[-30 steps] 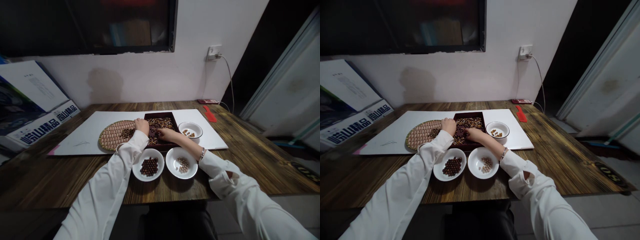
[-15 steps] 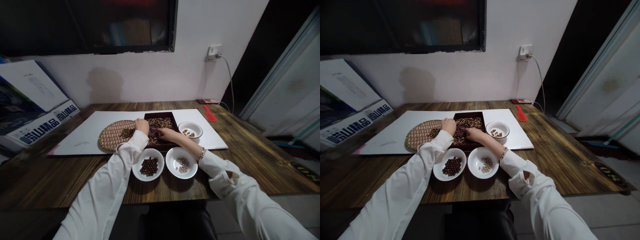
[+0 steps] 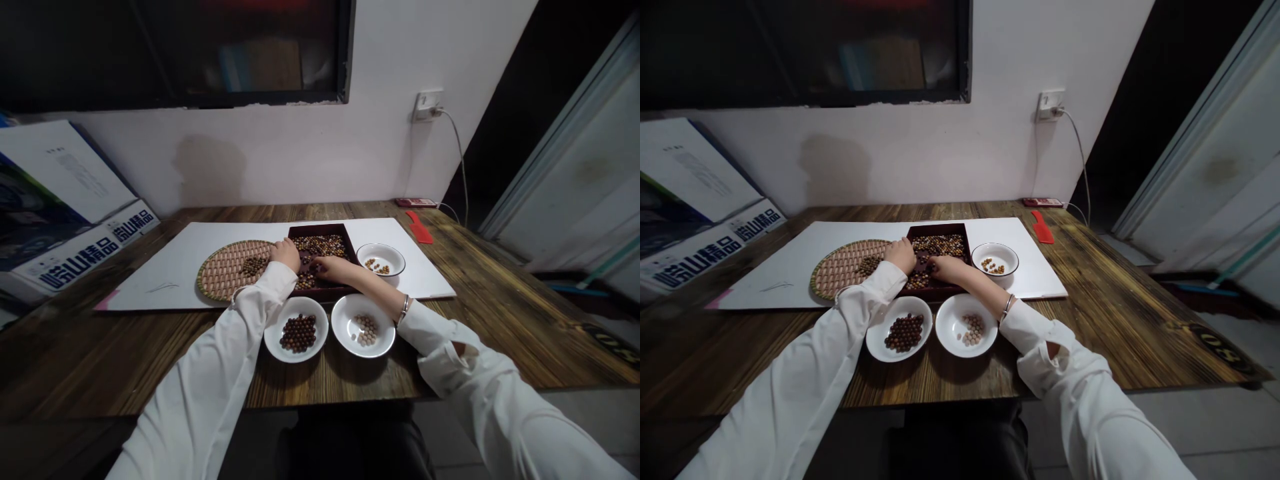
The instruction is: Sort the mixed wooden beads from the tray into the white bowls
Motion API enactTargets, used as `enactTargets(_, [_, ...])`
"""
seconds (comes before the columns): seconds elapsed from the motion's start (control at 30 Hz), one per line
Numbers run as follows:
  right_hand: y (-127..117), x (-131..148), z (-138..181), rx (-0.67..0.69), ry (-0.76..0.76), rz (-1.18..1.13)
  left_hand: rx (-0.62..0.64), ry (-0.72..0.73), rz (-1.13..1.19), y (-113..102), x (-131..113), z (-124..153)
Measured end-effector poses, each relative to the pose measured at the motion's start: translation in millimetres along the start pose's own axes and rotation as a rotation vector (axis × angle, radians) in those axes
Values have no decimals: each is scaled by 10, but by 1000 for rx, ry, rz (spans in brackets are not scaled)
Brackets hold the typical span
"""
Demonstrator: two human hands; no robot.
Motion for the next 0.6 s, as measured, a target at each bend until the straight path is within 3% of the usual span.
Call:
enactTargets(0.17, [-8,3,-5,-7,-12,-25,20,32,-22,21,-19,0])
enactTargets(0.43, [-23,0,21,-12,-3,-6,19,286,-73,28,-230,-32])
enactTargets(0.6, [-26,-2,25,-15,11,1,34,327,-78,66,-250,-47])
Point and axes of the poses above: each hand's wrist, its own z-axis away from the middle knuckle, its own y-axis out of the palm, x = y × z, the point moved 10 cm from there along -z, towards the middle knuckle, and after that the axes turned 11 degrees about y, right-handed, at the moved point
